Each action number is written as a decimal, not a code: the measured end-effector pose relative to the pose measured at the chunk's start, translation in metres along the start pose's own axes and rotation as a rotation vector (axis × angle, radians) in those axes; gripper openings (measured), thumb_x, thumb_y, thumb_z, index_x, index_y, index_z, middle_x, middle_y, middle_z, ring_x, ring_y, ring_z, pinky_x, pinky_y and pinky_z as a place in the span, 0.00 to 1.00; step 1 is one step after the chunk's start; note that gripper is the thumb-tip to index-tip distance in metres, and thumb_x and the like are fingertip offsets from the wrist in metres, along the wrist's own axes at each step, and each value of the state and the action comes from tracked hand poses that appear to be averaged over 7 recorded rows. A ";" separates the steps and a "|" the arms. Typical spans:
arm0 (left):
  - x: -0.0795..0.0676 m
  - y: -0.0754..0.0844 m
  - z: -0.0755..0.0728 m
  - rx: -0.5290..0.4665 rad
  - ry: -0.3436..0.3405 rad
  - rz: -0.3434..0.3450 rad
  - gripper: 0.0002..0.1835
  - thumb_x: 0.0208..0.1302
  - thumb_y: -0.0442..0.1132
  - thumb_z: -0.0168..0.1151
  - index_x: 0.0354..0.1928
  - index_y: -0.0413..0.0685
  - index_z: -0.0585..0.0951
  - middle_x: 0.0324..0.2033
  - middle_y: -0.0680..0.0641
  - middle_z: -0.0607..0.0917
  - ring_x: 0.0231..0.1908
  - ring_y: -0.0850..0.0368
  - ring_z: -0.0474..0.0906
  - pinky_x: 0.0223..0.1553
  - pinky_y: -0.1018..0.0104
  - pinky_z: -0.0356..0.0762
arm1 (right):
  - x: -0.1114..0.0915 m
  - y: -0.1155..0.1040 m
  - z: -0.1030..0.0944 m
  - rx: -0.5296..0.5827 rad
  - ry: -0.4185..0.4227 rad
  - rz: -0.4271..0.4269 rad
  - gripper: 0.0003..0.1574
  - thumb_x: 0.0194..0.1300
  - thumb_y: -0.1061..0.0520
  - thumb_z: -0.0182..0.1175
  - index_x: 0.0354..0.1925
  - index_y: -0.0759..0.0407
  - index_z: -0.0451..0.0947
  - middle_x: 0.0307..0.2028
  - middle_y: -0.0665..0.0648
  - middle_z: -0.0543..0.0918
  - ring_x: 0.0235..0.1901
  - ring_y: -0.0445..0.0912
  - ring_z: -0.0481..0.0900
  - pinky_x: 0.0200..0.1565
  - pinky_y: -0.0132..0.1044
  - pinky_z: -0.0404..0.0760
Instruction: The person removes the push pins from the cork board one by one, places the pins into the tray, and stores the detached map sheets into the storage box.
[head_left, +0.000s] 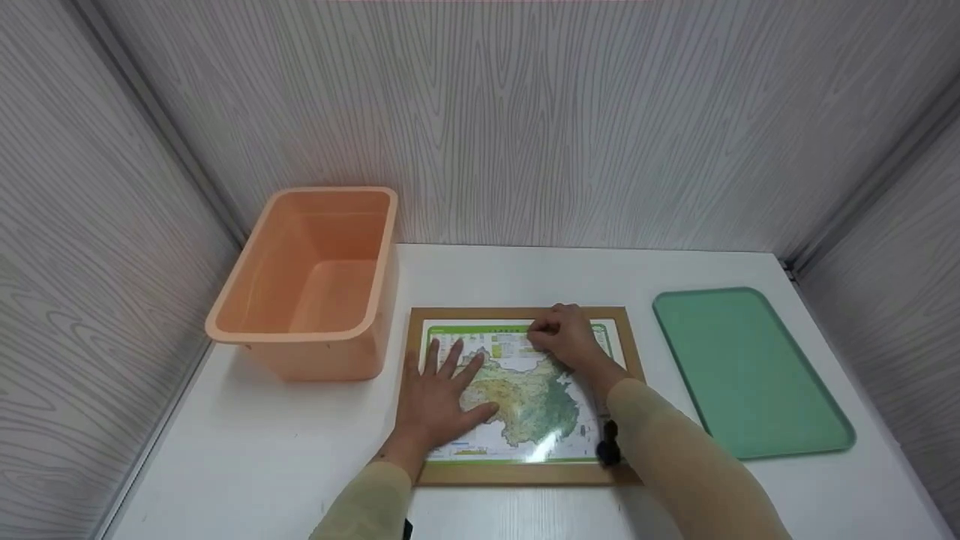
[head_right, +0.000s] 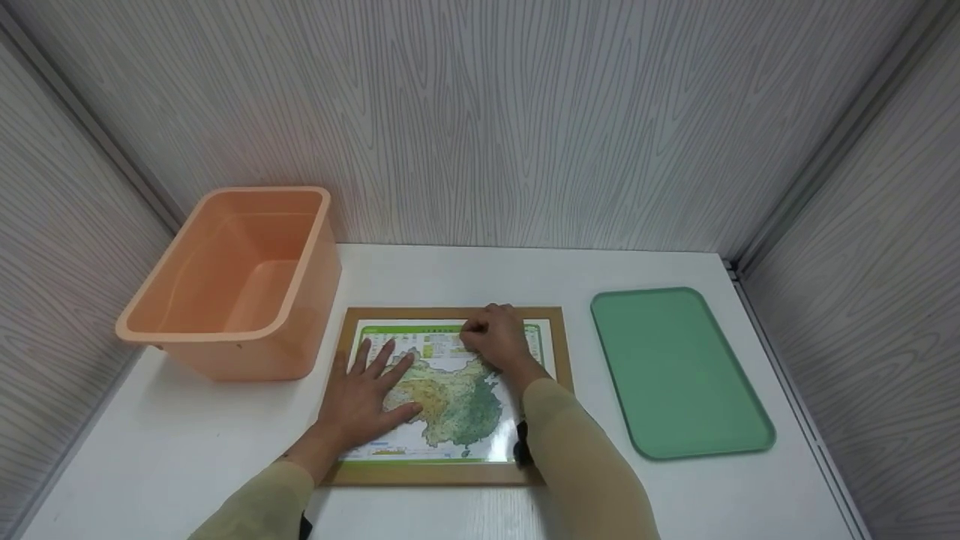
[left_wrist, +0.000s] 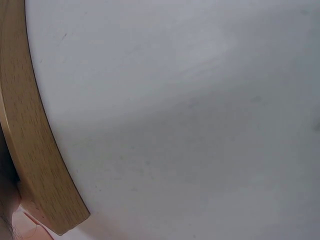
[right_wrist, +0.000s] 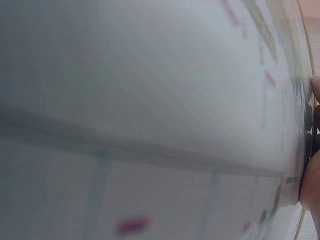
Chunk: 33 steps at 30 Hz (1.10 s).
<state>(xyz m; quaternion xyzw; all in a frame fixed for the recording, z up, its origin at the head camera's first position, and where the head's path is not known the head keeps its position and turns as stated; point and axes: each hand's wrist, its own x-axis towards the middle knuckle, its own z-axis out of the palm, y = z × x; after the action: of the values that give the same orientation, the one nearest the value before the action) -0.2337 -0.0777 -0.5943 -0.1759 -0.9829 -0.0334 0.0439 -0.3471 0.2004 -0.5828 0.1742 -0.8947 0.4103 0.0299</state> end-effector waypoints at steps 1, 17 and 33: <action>0.000 0.000 0.000 0.001 -0.002 -0.001 0.52 0.63 0.88 0.30 0.84 0.75 0.57 0.84 0.50 0.55 0.82 0.34 0.44 0.76 0.27 0.39 | 0.000 0.000 0.000 0.001 -0.001 0.004 0.05 0.70 0.56 0.73 0.35 0.47 0.92 0.36 0.48 0.83 0.44 0.50 0.76 0.59 0.51 0.74; 0.000 -0.001 0.001 -0.010 -0.024 -0.016 0.52 0.63 0.88 0.31 0.85 0.75 0.55 0.84 0.51 0.52 0.83 0.36 0.41 0.77 0.28 0.37 | 0.000 -0.002 -0.001 0.050 -0.030 0.049 0.04 0.70 0.55 0.73 0.36 0.46 0.92 0.40 0.48 0.84 0.47 0.50 0.76 0.56 0.50 0.76; 0.000 -0.001 0.002 -0.020 -0.016 -0.008 0.51 0.64 0.88 0.31 0.85 0.76 0.55 0.84 0.50 0.53 0.83 0.35 0.41 0.77 0.29 0.37 | -0.003 -0.002 -0.003 0.151 -0.014 0.082 0.05 0.71 0.57 0.72 0.36 0.49 0.93 0.38 0.52 0.83 0.39 0.49 0.77 0.45 0.45 0.78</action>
<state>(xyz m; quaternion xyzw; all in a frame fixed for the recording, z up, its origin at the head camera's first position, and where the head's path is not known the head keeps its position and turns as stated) -0.2343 -0.0784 -0.5966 -0.1728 -0.9835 -0.0418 0.0343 -0.3442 0.2020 -0.5798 0.1421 -0.8678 0.4760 -0.0062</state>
